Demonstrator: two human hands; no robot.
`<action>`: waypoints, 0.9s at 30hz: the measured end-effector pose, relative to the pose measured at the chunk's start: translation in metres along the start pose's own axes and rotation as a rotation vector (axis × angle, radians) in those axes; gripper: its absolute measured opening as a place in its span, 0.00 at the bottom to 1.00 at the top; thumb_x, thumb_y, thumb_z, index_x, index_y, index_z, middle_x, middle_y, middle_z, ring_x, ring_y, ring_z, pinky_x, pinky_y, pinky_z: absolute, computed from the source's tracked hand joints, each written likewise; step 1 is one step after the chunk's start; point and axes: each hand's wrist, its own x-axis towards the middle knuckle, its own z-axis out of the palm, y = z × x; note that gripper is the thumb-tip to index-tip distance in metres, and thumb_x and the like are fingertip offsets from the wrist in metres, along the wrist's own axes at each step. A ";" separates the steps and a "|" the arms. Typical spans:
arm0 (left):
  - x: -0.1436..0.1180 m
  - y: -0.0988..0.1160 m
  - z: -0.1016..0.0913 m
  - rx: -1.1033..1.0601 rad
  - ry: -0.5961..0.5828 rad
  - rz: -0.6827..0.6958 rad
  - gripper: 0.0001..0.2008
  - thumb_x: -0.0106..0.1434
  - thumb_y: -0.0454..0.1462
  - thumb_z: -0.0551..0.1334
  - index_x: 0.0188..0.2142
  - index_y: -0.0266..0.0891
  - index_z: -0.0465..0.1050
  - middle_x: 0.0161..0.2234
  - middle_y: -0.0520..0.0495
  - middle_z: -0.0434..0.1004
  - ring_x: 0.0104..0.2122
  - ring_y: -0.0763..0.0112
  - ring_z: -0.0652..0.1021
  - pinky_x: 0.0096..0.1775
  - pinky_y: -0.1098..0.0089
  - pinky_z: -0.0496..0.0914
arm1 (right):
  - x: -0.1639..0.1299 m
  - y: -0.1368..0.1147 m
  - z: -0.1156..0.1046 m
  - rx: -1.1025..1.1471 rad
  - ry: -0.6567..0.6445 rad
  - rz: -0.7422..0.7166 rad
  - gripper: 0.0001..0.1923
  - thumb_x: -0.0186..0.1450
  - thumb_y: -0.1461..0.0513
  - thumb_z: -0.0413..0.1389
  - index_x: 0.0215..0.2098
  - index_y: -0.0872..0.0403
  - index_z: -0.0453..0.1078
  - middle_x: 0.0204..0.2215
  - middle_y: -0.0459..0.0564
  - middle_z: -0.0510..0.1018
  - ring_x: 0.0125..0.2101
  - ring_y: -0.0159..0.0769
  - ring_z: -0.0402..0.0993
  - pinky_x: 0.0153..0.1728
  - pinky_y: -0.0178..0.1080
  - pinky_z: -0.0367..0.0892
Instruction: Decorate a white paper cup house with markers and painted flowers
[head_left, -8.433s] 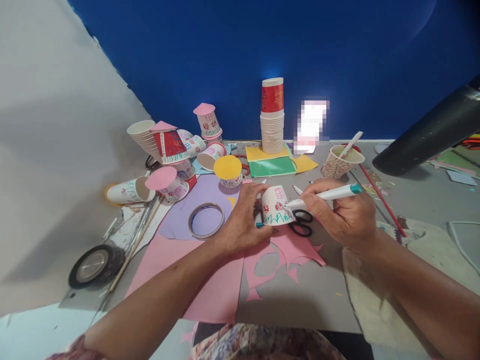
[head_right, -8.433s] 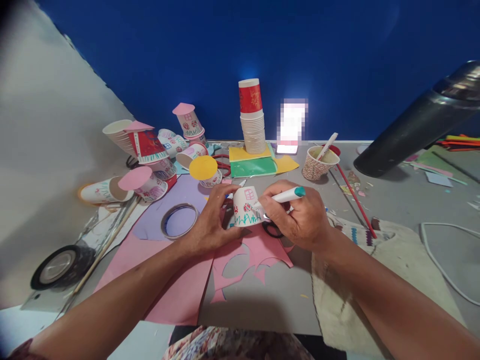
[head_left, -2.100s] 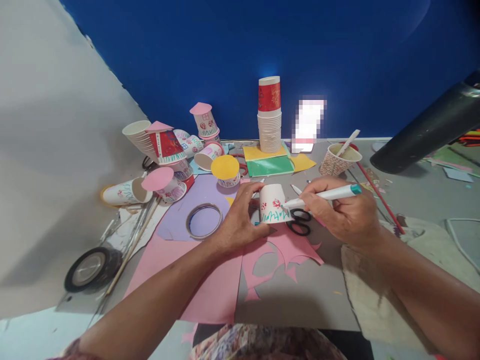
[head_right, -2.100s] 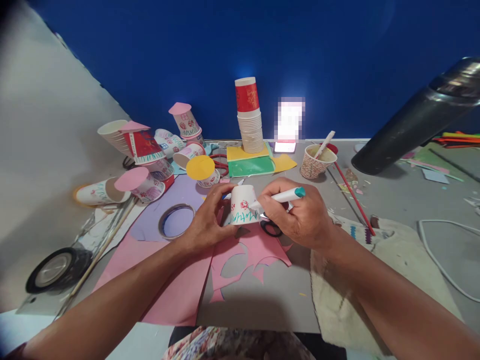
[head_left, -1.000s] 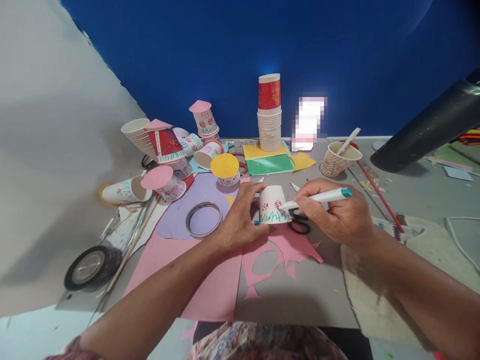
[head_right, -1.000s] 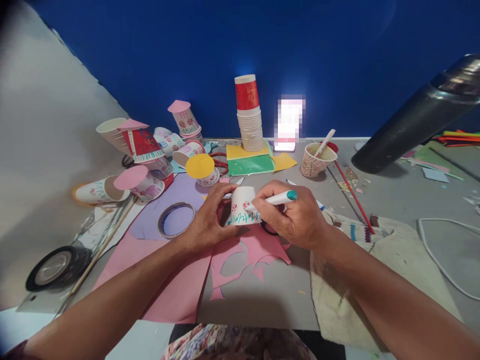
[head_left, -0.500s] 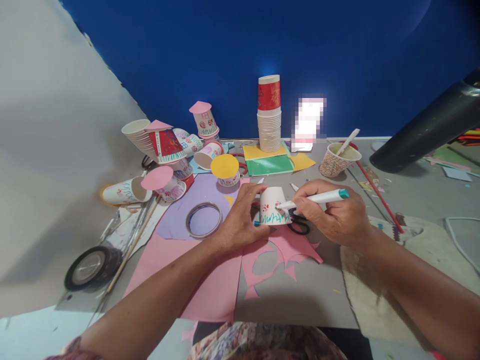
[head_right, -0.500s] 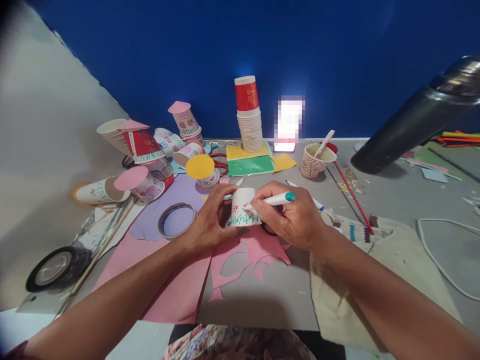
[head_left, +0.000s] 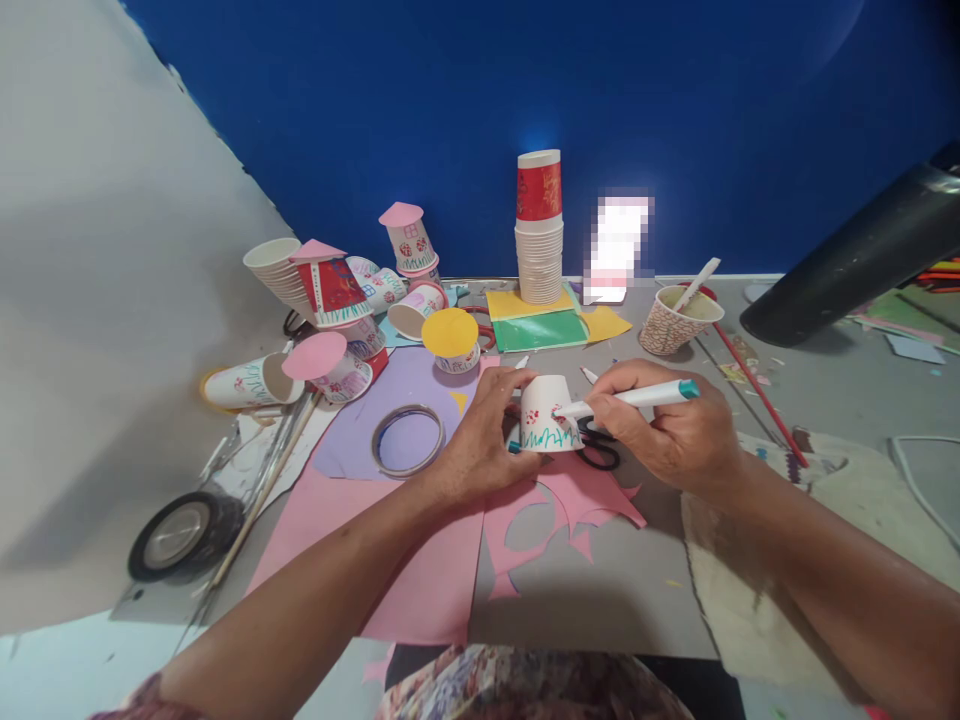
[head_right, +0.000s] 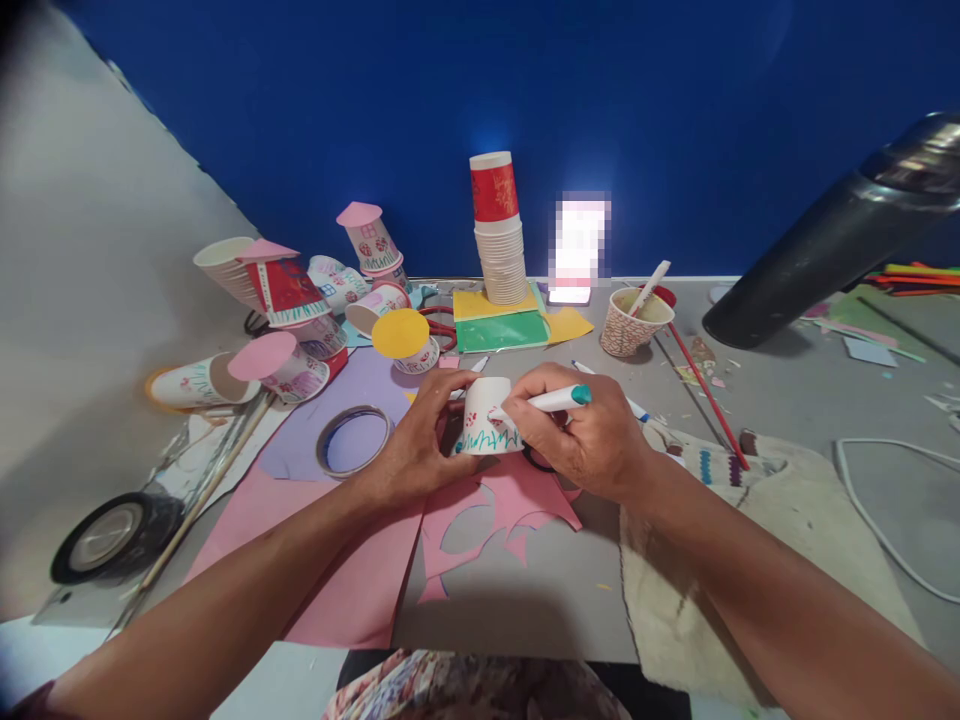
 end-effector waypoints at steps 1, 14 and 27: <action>0.000 0.000 0.000 0.002 0.001 0.004 0.36 0.53 0.32 0.75 0.60 0.46 0.66 0.58 0.41 0.67 0.59 0.55 0.72 0.56 0.55 0.77 | 0.000 0.000 0.000 -0.001 -0.003 -0.006 0.09 0.69 0.67 0.58 0.32 0.51 0.75 0.27 0.42 0.84 0.25 0.29 0.79 0.28 0.30 0.70; 0.000 0.003 0.001 0.017 -0.003 -0.007 0.35 0.54 0.31 0.73 0.60 0.45 0.66 0.57 0.41 0.67 0.58 0.55 0.74 0.55 0.56 0.78 | -0.002 0.000 0.001 -0.023 0.011 0.001 0.09 0.70 0.66 0.58 0.32 0.52 0.75 0.26 0.42 0.83 0.24 0.29 0.77 0.27 0.31 0.69; 0.000 0.002 0.001 0.005 -0.009 -0.016 0.36 0.52 0.29 0.71 0.59 0.45 0.66 0.57 0.41 0.66 0.57 0.55 0.73 0.55 0.55 0.77 | -0.002 0.002 0.001 -0.039 0.038 0.034 0.08 0.70 0.65 0.59 0.32 0.50 0.75 0.26 0.42 0.83 0.23 0.31 0.78 0.27 0.33 0.70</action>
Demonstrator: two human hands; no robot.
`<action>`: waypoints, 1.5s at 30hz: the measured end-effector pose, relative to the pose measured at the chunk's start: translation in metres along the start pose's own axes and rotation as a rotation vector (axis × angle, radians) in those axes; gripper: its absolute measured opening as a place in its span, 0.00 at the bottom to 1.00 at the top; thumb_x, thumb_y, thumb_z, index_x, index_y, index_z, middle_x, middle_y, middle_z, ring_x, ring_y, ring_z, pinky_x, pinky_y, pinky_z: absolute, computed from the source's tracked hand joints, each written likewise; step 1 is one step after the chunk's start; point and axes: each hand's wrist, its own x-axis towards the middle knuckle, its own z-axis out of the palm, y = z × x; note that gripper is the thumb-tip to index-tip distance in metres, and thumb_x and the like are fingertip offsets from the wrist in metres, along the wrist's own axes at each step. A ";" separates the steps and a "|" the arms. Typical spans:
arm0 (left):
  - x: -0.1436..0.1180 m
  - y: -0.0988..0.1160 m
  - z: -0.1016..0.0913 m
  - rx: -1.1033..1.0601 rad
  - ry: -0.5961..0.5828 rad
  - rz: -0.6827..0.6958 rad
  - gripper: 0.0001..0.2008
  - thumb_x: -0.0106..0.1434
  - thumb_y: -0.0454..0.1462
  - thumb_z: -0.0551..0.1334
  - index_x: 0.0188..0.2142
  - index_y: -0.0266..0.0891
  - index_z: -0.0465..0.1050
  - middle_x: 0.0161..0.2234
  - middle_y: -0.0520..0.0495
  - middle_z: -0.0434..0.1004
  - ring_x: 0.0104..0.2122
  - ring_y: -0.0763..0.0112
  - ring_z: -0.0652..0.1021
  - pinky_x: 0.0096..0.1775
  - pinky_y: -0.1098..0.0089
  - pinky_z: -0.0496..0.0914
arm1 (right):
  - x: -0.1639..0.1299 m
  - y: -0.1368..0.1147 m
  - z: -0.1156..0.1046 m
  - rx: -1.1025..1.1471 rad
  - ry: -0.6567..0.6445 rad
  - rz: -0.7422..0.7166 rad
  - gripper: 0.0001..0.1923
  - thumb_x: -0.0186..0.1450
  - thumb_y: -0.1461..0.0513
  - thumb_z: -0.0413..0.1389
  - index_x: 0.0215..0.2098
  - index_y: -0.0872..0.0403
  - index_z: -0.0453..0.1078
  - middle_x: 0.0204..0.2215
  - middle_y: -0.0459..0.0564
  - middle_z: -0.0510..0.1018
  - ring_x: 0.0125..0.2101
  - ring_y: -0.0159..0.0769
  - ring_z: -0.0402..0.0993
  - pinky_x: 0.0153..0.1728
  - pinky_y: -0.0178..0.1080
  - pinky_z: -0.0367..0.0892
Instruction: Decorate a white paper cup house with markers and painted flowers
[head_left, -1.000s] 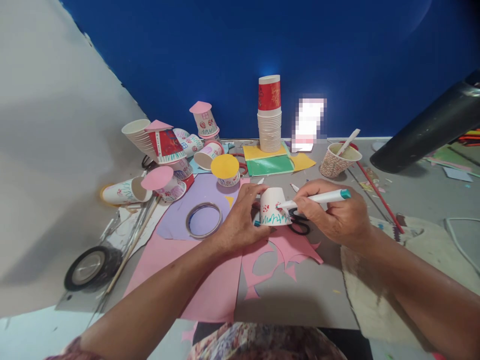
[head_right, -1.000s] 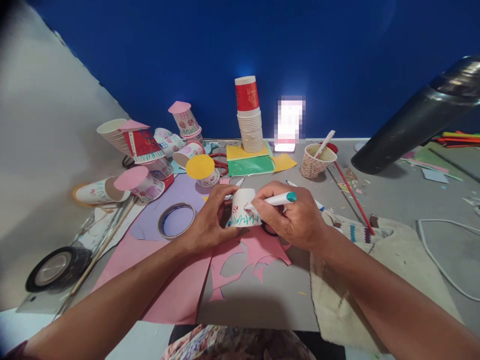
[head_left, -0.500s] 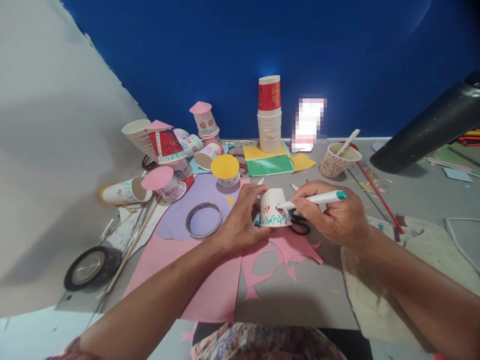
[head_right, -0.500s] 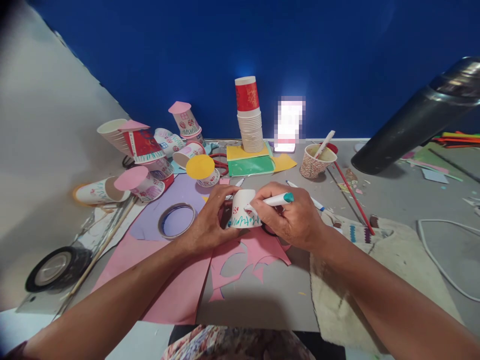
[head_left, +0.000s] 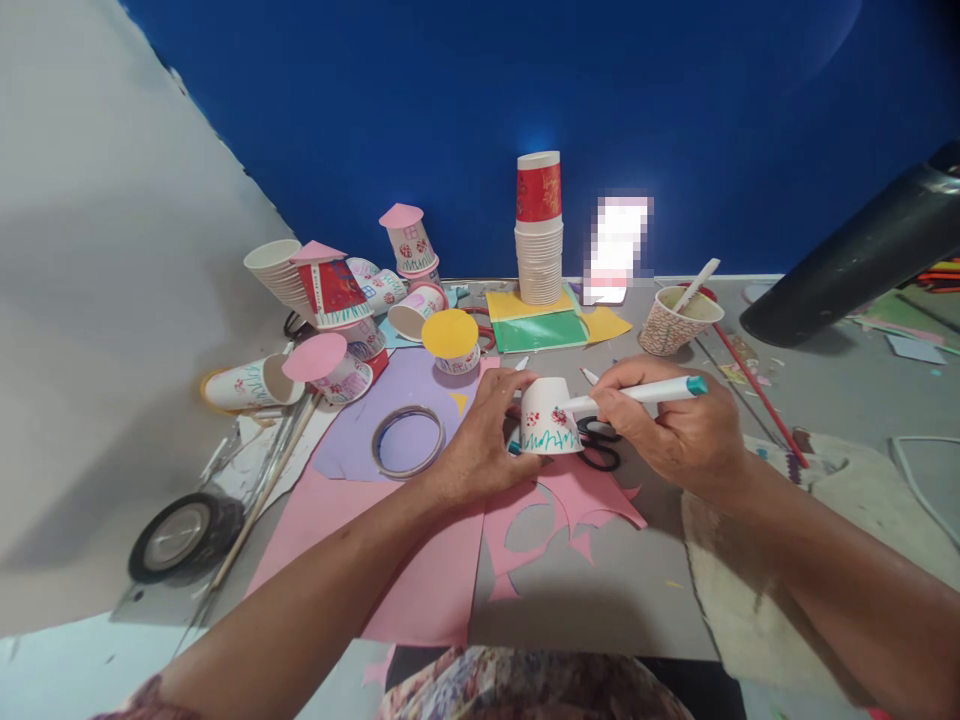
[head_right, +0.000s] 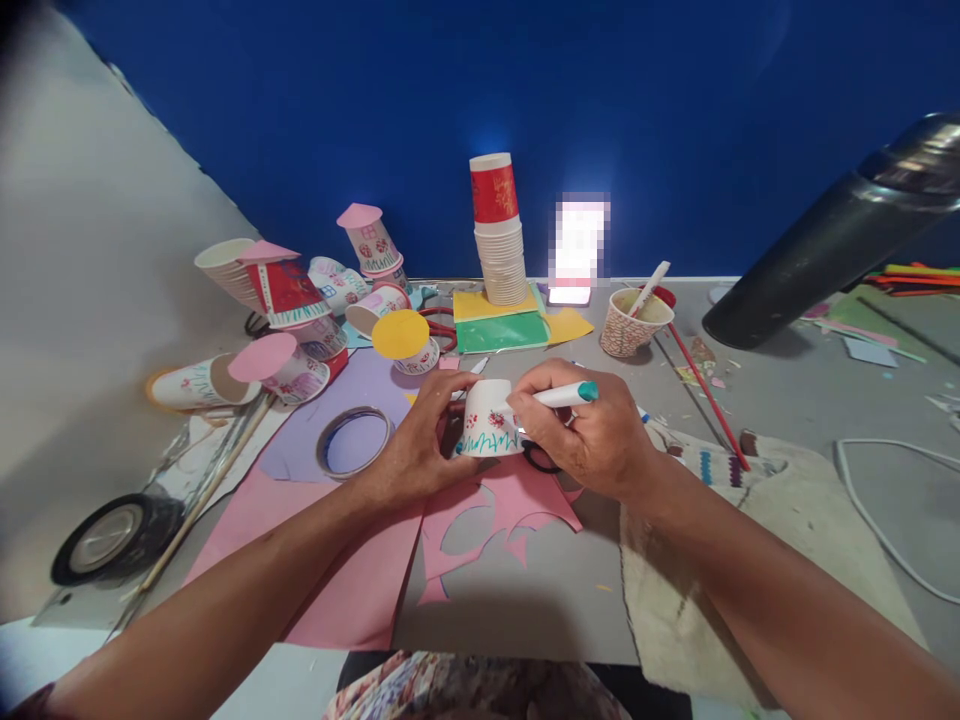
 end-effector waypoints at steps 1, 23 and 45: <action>0.000 0.000 0.000 -0.001 0.000 -0.001 0.35 0.53 0.30 0.71 0.59 0.45 0.66 0.57 0.41 0.66 0.57 0.55 0.74 0.55 0.55 0.77 | 0.000 0.000 0.000 0.001 -0.003 -0.004 0.08 0.70 0.65 0.59 0.32 0.50 0.75 0.26 0.42 0.83 0.23 0.31 0.78 0.27 0.33 0.70; 0.000 0.007 -0.001 -0.028 0.001 -0.048 0.35 0.54 0.31 0.74 0.59 0.45 0.66 0.58 0.41 0.67 0.59 0.54 0.74 0.58 0.51 0.76 | 0.002 -0.002 -0.001 -0.002 -0.018 0.035 0.08 0.69 0.64 0.58 0.31 0.49 0.75 0.24 0.43 0.82 0.21 0.32 0.76 0.24 0.34 0.69; 0.000 0.003 -0.001 -0.002 0.000 -0.021 0.37 0.54 0.31 0.73 0.61 0.45 0.64 0.60 0.40 0.66 0.61 0.53 0.74 0.60 0.50 0.76 | 0.002 0.002 -0.002 -0.003 0.008 0.057 0.09 0.69 0.63 0.57 0.30 0.51 0.76 0.23 0.44 0.82 0.21 0.31 0.74 0.24 0.33 0.67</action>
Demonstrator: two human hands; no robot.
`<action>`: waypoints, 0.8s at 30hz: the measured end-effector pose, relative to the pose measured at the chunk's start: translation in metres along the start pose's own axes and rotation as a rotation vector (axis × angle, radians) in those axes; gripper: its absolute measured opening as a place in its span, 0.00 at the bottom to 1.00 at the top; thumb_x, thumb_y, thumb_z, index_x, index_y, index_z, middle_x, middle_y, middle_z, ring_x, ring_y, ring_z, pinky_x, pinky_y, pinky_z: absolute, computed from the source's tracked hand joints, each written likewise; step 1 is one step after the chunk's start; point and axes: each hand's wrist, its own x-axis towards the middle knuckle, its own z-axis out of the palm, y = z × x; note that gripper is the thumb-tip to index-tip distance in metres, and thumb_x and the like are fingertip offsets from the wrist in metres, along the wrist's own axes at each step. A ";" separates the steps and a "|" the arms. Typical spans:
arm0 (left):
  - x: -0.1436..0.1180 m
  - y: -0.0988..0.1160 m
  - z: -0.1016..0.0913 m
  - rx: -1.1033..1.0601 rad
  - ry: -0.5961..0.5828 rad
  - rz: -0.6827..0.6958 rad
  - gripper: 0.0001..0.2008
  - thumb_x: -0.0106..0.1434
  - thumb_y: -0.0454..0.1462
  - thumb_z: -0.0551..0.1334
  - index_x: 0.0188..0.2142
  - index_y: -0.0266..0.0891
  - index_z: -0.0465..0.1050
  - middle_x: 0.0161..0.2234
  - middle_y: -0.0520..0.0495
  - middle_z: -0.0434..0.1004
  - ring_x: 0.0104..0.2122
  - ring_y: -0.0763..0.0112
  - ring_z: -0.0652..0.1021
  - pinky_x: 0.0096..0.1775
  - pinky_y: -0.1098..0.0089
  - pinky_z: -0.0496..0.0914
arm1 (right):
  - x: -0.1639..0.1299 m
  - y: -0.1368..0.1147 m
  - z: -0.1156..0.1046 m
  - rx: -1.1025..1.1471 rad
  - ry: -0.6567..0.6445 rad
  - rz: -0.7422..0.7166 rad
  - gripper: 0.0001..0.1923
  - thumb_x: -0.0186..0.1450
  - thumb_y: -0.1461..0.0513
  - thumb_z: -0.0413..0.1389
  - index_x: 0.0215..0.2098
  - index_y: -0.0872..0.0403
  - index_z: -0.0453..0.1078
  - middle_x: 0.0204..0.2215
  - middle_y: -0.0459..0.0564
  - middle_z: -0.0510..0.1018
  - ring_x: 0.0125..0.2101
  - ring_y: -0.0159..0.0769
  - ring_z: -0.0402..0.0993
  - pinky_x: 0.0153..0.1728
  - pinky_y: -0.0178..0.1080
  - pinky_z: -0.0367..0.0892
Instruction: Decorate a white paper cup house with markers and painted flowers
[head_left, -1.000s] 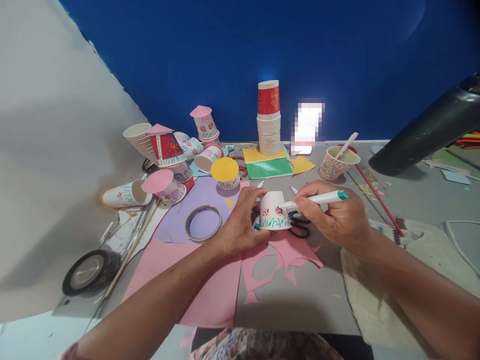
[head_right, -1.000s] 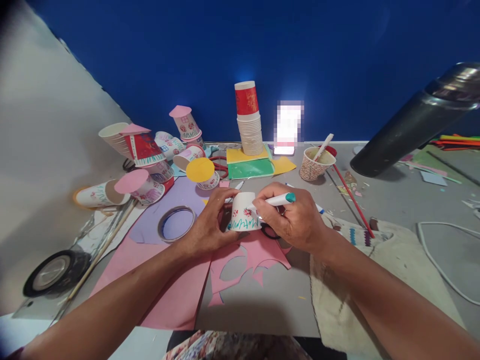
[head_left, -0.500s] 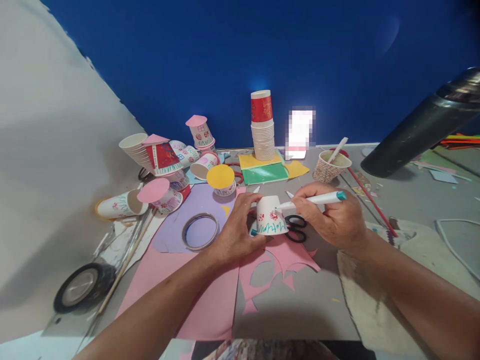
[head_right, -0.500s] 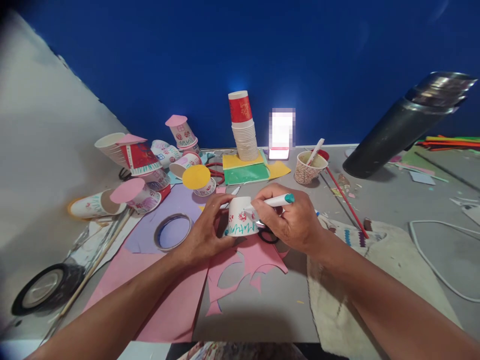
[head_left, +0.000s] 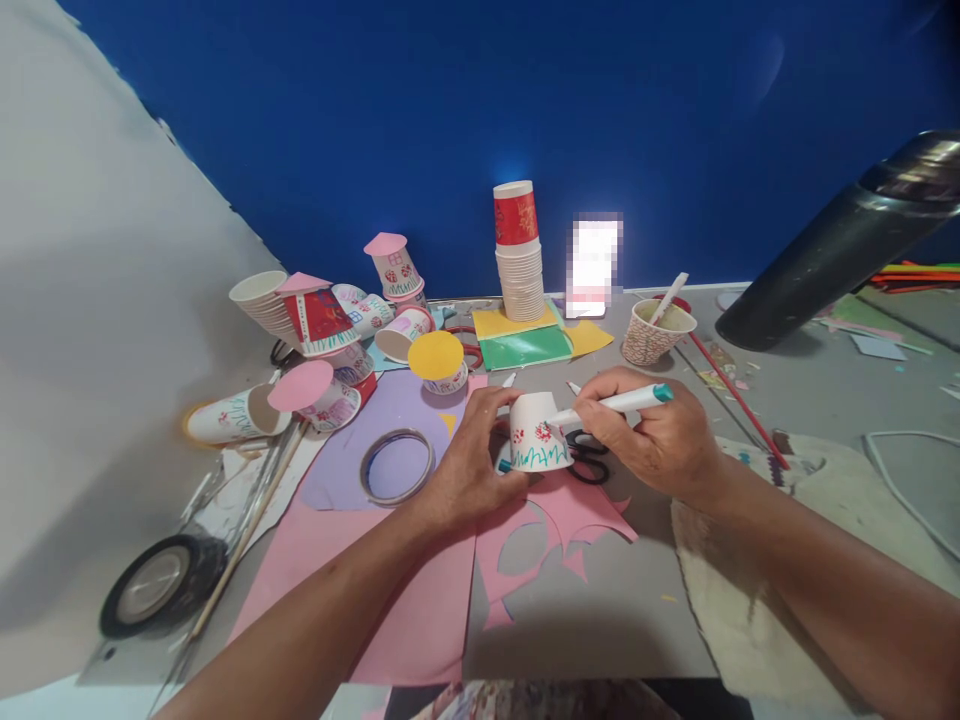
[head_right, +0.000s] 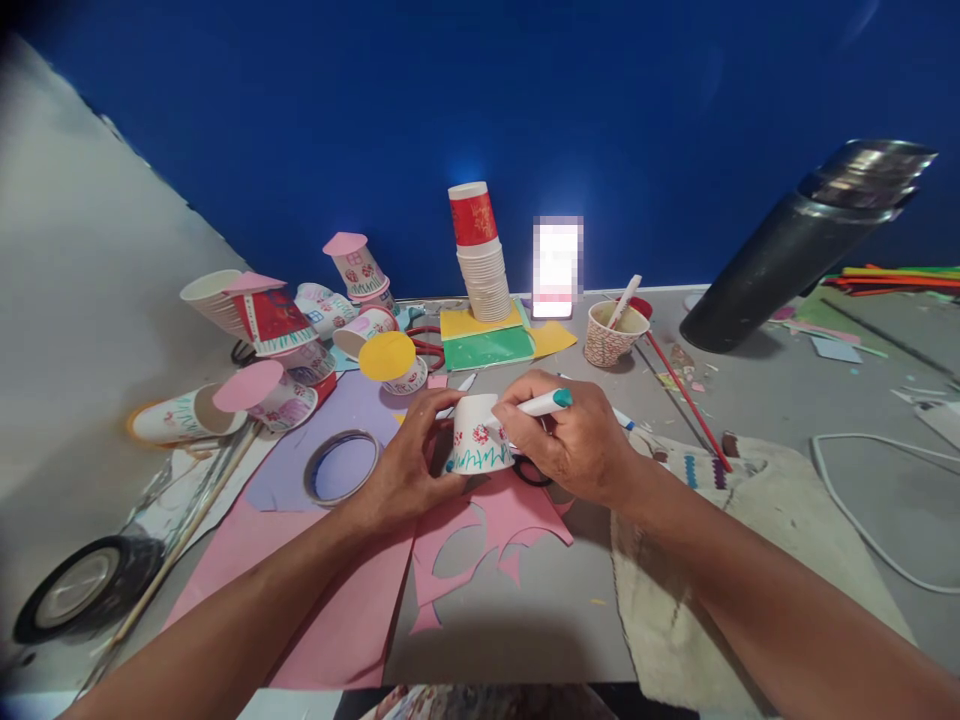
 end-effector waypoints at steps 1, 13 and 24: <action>0.000 0.000 0.000 0.001 0.000 -0.003 0.37 0.54 0.31 0.73 0.61 0.45 0.64 0.60 0.39 0.66 0.61 0.52 0.74 0.60 0.50 0.76 | 0.000 0.000 0.000 -0.002 0.002 0.002 0.09 0.69 0.63 0.57 0.30 0.51 0.76 0.23 0.43 0.82 0.21 0.31 0.74 0.24 0.33 0.67; 0.000 0.002 0.000 0.001 0.000 -0.015 0.36 0.54 0.31 0.72 0.61 0.45 0.65 0.59 0.40 0.68 0.60 0.54 0.74 0.59 0.51 0.76 | 0.000 -0.004 -0.004 0.025 -0.032 0.023 0.10 0.69 0.62 0.57 0.29 0.50 0.74 0.23 0.44 0.81 0.21 0.32 0.73 0.24 0.34 0.67; 0.000 0.004 0.001 -0.022 0.008 -0.038 0.35 0.54 0.30 0.72 0.60 0.43 0.66 0.59 0.41 0.68 0.59 0.55 0.73 0.59 0.53 0.75 | 0.002 -0.005 -0.003 0.045 -0.047 -0.028 0.10 0.69 0.64 0.57 0.29 0.51 0.74 0.23 0.42 0.80 0.20 0.29 0.71 0.23 0.33 0.64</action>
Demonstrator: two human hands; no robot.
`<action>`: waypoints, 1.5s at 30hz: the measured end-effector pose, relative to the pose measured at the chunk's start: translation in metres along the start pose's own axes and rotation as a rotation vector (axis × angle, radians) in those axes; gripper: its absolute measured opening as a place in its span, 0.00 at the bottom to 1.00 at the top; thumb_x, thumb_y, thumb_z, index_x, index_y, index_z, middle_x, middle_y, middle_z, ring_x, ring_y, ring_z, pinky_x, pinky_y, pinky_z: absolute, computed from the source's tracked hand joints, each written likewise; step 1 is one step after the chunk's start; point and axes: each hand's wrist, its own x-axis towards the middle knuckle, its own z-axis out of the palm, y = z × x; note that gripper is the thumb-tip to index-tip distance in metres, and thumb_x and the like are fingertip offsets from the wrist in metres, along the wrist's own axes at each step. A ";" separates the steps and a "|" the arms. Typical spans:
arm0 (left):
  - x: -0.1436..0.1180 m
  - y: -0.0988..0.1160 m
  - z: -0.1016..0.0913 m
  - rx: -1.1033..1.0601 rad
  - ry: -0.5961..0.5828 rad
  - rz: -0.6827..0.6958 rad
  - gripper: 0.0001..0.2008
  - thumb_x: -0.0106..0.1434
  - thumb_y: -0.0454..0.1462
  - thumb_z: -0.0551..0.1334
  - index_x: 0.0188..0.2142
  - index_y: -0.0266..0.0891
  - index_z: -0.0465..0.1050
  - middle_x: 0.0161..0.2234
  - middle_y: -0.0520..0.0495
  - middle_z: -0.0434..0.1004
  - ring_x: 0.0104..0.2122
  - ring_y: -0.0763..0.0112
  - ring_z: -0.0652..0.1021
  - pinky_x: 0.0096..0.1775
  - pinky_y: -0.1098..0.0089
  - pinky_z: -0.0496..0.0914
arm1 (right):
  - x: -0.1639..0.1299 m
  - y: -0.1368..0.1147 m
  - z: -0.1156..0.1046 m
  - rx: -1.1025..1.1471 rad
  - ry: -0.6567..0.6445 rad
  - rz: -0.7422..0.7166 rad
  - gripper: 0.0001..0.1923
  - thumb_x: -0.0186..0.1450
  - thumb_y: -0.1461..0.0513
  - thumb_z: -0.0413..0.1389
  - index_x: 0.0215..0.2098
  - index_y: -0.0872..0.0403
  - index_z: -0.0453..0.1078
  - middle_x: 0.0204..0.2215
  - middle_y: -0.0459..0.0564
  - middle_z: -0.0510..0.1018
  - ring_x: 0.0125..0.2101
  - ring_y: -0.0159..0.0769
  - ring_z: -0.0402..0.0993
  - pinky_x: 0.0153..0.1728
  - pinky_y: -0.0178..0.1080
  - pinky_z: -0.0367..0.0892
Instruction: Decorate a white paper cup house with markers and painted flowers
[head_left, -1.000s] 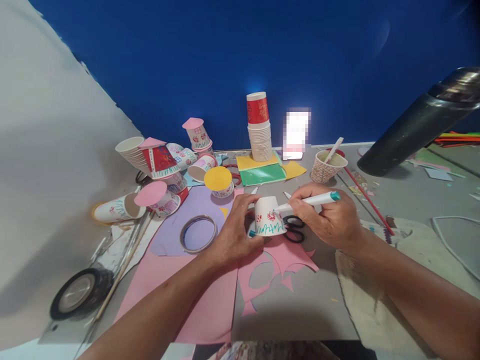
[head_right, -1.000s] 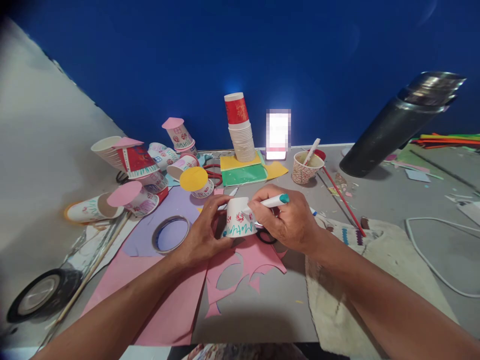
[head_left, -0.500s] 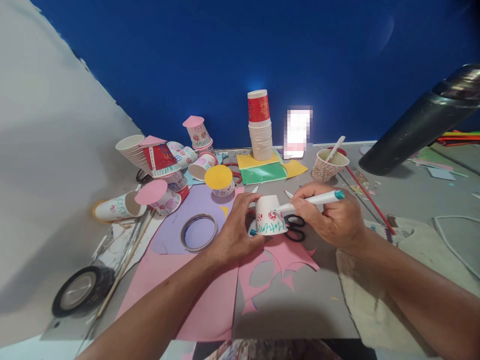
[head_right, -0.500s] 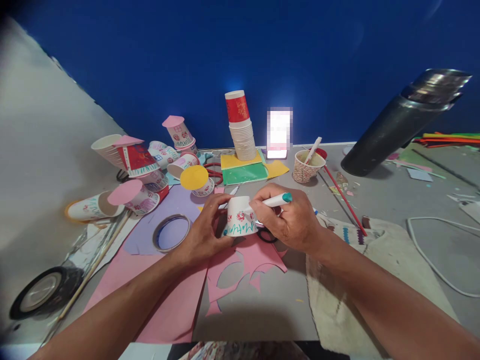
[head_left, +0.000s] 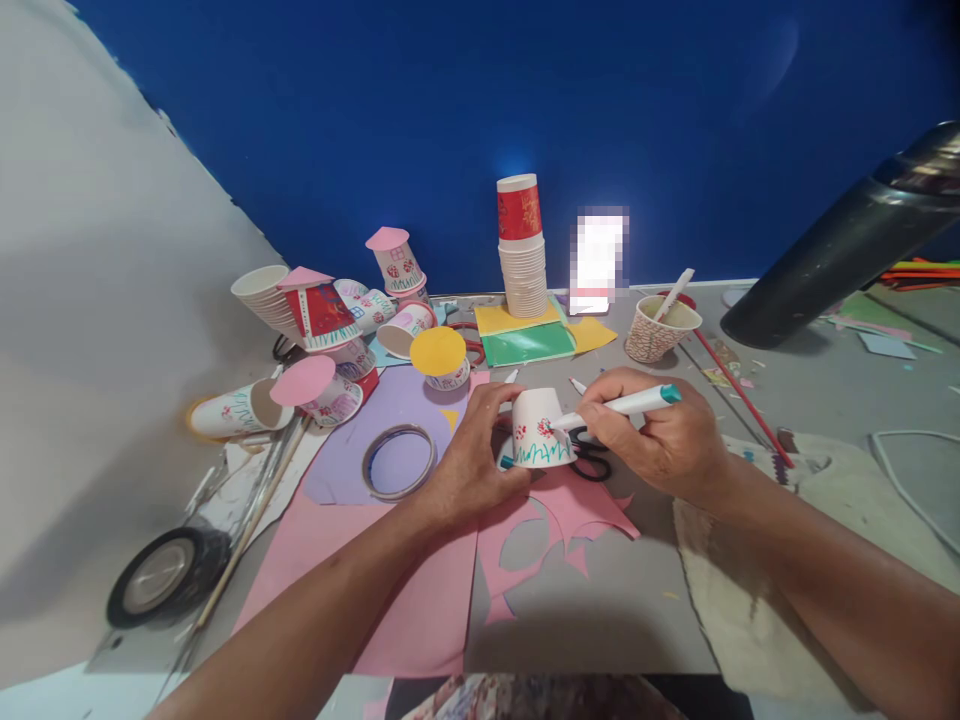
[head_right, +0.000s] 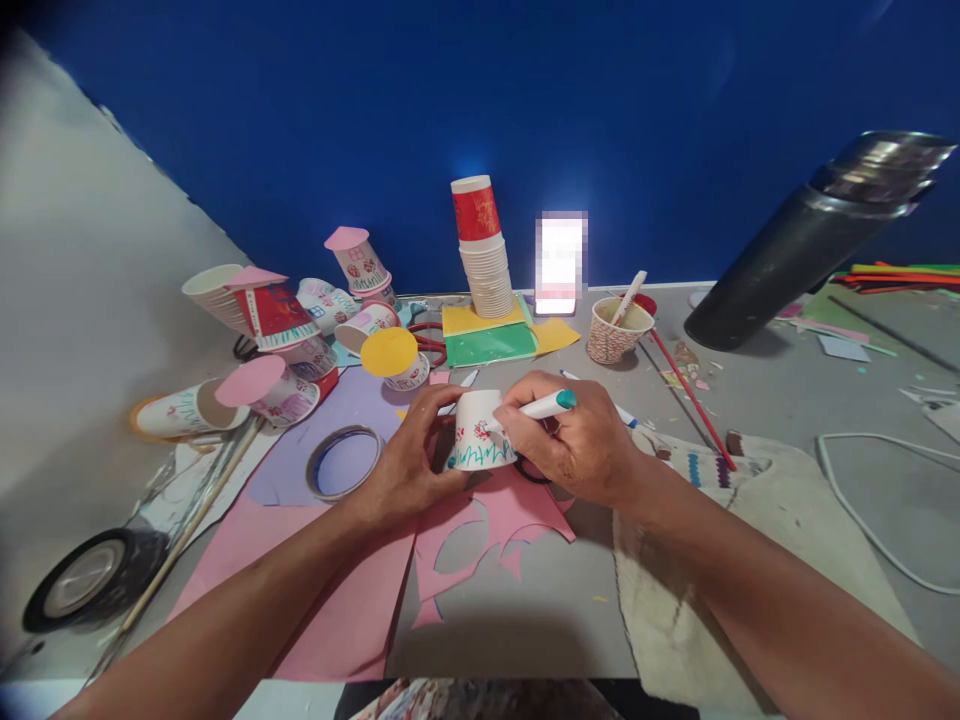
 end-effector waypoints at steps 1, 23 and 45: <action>0.000 0.000 0.000 0.001 -0.001 -0.006 0.35 0.54 0.31 0.72 0.60 0.43 0.66 0.59 0.41 0.68 0.59 0.55 0.73 0.59 0.53 0.75 | 0.000 0.000 0.000 -0.001 -0.001 0.002 0.10 0.69 0.64 0.57 0.29 0.51 0.75 0.22 0.42 0.80 0.20 0.29 0.71 0.23 0.33 0.63; 0.000 -0.006 -0.001 0.003 -0.009 0.046 0.38 0.54 0.29 0.74 0.62 0.44 0.64 0.61 0.40 0.67 0.61 0.54 0.73 0.60 0.54 0.75 | -0.001 0.002 -0.003 -0.056 0.068 -0.042 0.10 0.69 0.65 0.57 0.30 0.51 0.74 0.24 0.42 0.81 0.22 0.29 0.73 0.25 0.33 0.66; -0.001 -0.005 0.000 -0.004 0.005 0.036 0.37 0.53 0.29 0.73 0.61 0.45 0.66 0.59 0.42 0.69 0.58 0.55 0.74 0.59 0.53 0.75 | -0.002 0.000 -0.002 0.018 -0.010 -0.044 0.10 0.70 0.65 0.57 0.29 0.52 0.73 0.23 0.42 0.80 0.20 0.27 0.71 0.23 0.32 0.63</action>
